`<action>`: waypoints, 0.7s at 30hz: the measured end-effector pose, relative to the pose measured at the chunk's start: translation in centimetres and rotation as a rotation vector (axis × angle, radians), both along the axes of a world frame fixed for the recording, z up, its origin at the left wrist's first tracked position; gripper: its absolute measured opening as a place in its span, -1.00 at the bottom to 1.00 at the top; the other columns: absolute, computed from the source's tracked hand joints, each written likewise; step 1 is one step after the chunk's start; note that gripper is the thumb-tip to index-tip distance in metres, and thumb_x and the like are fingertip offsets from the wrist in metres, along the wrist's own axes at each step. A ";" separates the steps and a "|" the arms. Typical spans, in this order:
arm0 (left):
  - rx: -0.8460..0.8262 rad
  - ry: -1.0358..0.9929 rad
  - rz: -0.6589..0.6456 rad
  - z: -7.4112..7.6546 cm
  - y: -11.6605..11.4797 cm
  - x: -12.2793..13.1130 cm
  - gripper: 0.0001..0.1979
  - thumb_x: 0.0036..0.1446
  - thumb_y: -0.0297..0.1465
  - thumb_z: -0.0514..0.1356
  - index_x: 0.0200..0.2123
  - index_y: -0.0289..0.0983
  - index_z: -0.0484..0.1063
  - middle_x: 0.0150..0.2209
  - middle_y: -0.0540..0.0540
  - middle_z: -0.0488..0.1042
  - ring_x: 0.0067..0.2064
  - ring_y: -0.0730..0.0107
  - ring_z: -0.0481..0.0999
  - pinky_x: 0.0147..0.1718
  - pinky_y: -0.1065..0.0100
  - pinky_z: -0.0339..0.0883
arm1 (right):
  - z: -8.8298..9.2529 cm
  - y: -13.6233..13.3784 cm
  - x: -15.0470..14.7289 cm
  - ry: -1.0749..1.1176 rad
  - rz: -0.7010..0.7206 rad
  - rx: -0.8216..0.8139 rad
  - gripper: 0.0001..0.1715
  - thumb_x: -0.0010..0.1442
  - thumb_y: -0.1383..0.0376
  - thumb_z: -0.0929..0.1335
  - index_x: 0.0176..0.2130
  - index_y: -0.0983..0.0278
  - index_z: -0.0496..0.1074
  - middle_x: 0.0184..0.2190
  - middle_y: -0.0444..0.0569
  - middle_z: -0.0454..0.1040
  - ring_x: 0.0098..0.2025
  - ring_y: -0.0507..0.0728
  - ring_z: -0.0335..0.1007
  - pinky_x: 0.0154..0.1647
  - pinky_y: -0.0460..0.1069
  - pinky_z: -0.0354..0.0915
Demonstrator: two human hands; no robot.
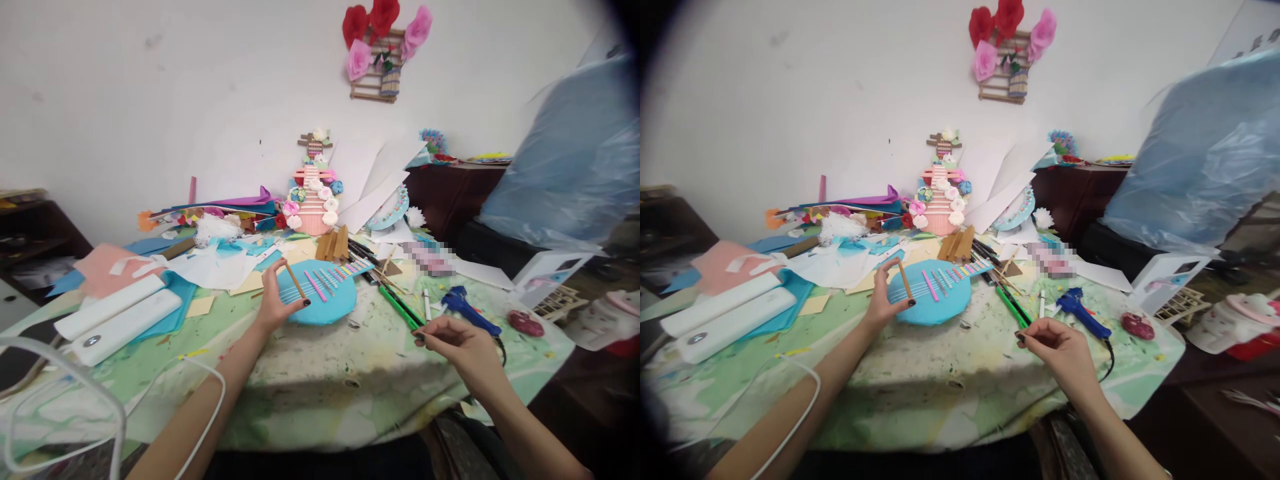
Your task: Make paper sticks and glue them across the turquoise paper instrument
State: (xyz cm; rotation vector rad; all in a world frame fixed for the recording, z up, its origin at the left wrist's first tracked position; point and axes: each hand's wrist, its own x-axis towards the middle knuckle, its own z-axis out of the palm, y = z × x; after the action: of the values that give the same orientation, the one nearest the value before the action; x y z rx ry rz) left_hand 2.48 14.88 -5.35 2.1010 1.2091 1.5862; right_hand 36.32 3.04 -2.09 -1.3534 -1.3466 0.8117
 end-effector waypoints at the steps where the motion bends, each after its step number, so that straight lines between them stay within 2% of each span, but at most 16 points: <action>1: -0.004 0.002 -0.001 -0.1 0.1 0.0 -0.11 -0.20 -0.04 0.30 0.16 -0.22 0.04 0.17 -0.27 0.11 0.23 -0.09 0.06 0.15 -0.08 -0.07 | -0.2 -0.3 0.3 0.008 -0.018 -0.020 -0.68 -0.15 0.10 0.48 -0.50 0.29 0.44 -0.49 0.04 0.56 -0.42 0.17 0.49 -0.41 -0.02 0.38; 5: -0.006 0.017 -0.006 -0.3 0.2 -0.1 -0.12 -0.19 -0.05 0.30 0.16 -0.22 0.03 0.18 -0.27 0.10 0.23 -0.08 0.07 0.15 -0.08 -0.06 | -0.7 -1.3 1.2 0.030 -0.012 -0.085 -0.69 -0.14 0.13 0.49 -0.50 0.28 0.41 -0.53 0.01 0.53 -0.44 0.16 0.47 -0.43 -0.02 0.35; 8: -0.014 0.022 -0.011 -0.4 0.2 -0.2 -0.12 -0.19 -0.06 0.30 0.16 -0.22 0.04 0.18 -0.27 0.11 0.23 -0.08 0.07 0.15 -0.08 -0.06 | -0.9 -1.9 1.8 0.102 0.064 -0.073 -0.64 -0.10 0.12 0.47 -0.56 0.25 0.27 -0.58 -0.03 0.48 -0.50 0.12 0.43 -0.47 -0.02 0.34; 11: -0.029 0.013 -0.017 -0.4 0.2 -0.2 -0.11 -0.21 -0.06 0.31 0.16 -0.22 0.04 0.18 -0.27 0.10 0.23 -0.08 0.06 0.16 -0.08 -0.08 | -1.3 -2.4 2.6 0.173 0.063 -0.020 -0.59 -0.05 0.14 0.44 -0.58 0.22 0.16 -0.60 -0.06 0.47 -0.54 0.10 0.40 -0.50 -0.02 0.32; 15: -0.034 -0.003 -0.025 -0.4 0.1 -0.2 -0.11 -0.22 -0.07 0.32 0.16 -0.21 0.06 0.19 -0.26 0.09 0.23 -0.08 0.06 0.16 -0.09 -0.10 | -1.7 -2.7 4.1 0.166 -0.080 -0.006 -0.75 -0.08 0.16 0.46 -0.44 0.22 0.38 -0.49 0.00 0.56 -0.43 0.19 0.50 -0.41 0.03 0.38; 19: -0.031 -0.009 -0.024 -0.5 0.2 -0.2 -0.11 -0.22 -0.07 0.32 0.16 -0.21 0.06 0.19 -0.26 0.09 0.23 -0.08 0.05 0.16 -0.07 -0.09 | -1.8 -2.8 5.3 -0.015 -0.298 -0.005 -0.72 -0.18 0.15 0.49 -0.41 0.22 0.54 -0.40 0.02 0.59 -0.32 0.29 0.53 -0.24 0.11 0.42; 21: -0.026 -0.004 -0.021 -0.5 0.2 -0.2 -0.10 -0.22 -0.06 0.32 0.16 -0.22 0.05 0.19 -0.26 0.09 0.23 -0.08 0.06 0.16 -0.06 -0.08 | -1.9 -2.7 6.0 -0.135 -0.379 0.036 -0.70 -0.14 0.11 0.47 -0.37 0.21 0.56 -0.38 0.01 0.60 -0.26 0.32 0.52 -0.19 0.13 0.42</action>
State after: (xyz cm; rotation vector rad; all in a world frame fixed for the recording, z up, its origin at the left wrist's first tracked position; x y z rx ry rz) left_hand 2.30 15.11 -5.84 2.0868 1.1962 1.5562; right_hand 42.34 0.38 -3.99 -1.5943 -1.1480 0.4454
